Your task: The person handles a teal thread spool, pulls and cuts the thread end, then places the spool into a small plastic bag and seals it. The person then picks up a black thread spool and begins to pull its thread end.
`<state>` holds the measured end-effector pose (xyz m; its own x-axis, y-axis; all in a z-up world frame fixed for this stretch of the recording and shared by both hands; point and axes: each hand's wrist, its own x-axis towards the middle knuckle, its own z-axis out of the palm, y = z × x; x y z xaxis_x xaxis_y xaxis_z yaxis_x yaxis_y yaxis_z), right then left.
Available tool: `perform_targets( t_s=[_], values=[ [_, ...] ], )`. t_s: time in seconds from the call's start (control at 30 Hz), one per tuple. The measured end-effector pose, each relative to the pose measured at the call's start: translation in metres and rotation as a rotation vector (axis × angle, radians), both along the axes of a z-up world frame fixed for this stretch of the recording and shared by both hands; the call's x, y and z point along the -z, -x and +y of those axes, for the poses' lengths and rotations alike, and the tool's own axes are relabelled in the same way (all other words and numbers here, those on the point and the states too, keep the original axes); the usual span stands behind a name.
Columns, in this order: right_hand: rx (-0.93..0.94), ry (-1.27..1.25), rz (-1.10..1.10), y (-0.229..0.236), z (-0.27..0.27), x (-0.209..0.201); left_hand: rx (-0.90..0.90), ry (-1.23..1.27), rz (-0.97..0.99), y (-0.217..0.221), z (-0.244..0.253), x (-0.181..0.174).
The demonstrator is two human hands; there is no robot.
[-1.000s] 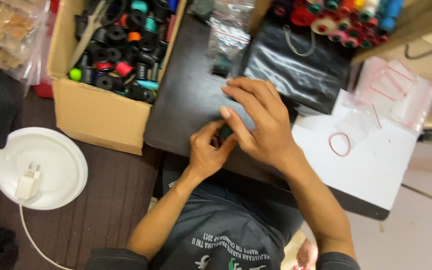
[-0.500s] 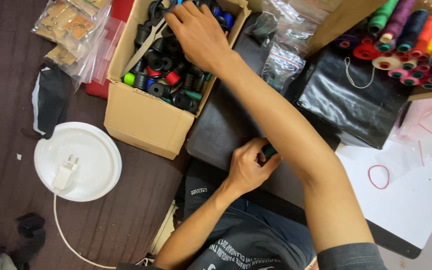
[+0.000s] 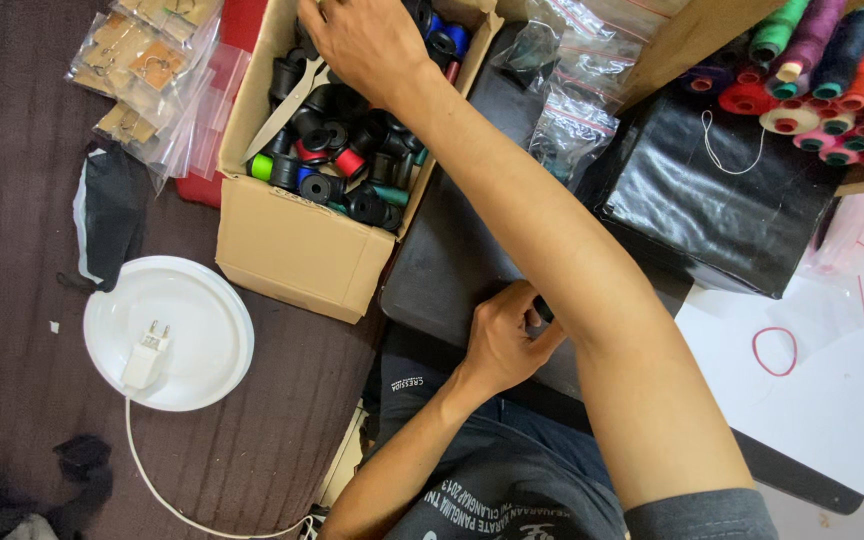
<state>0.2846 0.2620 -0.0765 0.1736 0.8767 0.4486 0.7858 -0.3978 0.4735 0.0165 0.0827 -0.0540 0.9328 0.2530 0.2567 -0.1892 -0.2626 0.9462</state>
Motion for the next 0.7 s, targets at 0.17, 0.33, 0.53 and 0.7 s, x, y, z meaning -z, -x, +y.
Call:
perform_targets(
  t_s=[0.17,0.33,0.53,0.7],
  values=[
    [-0.108,-0.033,0.022,0.015,-0.024,-0.027,0.026,-0.008,0.092,0.001,-0.003,0.013],
    [0.026,0.255,0.070,0.045,-0.071,-0.043,-0.059,-0.075,0.065,-0.001,-0.008,0.013],
    [-0.081,0.002,0.841,0.076,-0.183,-0.110,-0.079,-0.123,0.120,0.000,-0.009,0.010],
    [-0.065,-0.298,1.201,0.133,-0.295,-0.157,-0.129,-0.175,0.115,0.000,-0.011,0.008]
  ],
)
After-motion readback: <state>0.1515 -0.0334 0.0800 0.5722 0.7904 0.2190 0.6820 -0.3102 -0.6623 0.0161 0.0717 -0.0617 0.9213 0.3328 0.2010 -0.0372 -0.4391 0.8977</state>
